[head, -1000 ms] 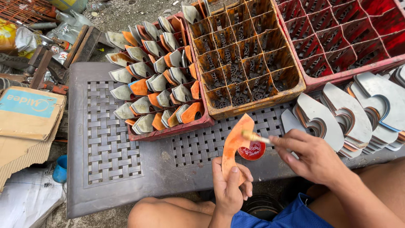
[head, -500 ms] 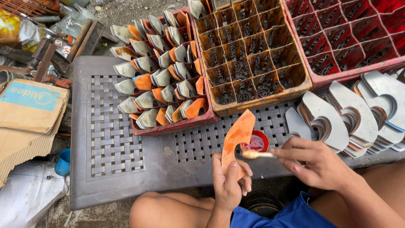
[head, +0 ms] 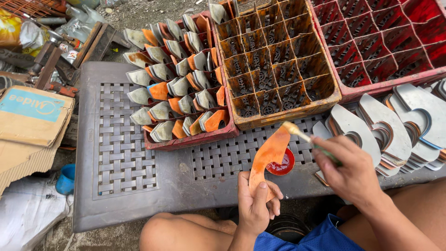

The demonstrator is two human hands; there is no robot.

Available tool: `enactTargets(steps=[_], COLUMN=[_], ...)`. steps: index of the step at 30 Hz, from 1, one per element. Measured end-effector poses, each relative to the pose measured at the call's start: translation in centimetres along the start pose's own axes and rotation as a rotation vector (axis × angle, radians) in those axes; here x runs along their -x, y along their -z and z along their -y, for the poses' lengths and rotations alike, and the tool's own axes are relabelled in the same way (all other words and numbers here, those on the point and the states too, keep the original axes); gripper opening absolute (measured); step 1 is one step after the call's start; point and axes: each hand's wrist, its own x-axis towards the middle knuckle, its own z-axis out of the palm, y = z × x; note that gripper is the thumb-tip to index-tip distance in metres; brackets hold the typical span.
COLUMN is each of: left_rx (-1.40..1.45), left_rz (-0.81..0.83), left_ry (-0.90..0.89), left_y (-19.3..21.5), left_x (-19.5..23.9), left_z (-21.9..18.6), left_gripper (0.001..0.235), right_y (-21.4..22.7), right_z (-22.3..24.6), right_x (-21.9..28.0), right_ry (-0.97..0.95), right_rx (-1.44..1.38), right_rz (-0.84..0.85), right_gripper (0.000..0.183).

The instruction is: The person paints curved metal pieces with a red liquid using a toothbrush. They dip the brush into a small red container, apply the liquid to each piece, and place the painted pieces into a crate. The person repeats this process for multiple pieces.

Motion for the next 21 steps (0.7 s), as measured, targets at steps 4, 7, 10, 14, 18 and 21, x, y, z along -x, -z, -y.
enactTargets(steps=[4, 7, 10, 14, 18, 21], left_rx=[-0.022, -0.017, 0.015, -0.01, -0.003, 0.041], left_rz=[-0.012, -0.031, -0.075, -0.091, -0.114, -0.149], left_ry=[-0.041, -0.043, -0.014, 0.0, -0.023, -0.025], left_y=[0.3, 0.7, 0.9, 1.2, 1.4, 1.5], left_x=[0.3, 0.1, 0.2, 0.2, 0.0, 0.2], left_z=[0.0, 0.3, 0.8, 1.5, 2.0, 2.2], left_gripper=[0.049, 0.074, 0.092, 0.104, 0.106, 0.107], right_y=[-1.3, -1.4, -1.1, -0.9, -1.3, -1.5], right_z=[0.5, 0.4, 0.3, 0.5, 0.5, 0.0], right_x=[1.8, 1.5, 1.1, 1.1, 1.1, 1.1], right_ry=[0.022, 0.103, 0.161, 0.013, 0.05, 0.217], right_rx=[-0.025, -0.115, -0.122, 0.052, -0.097, -0.078], right_rz=[0.337, 0.531, 0.56, 0.454, 0.631, 0.686], right_gripper=[0.038, 0.045, 0.047, 0.046, 0.054, 0.047])
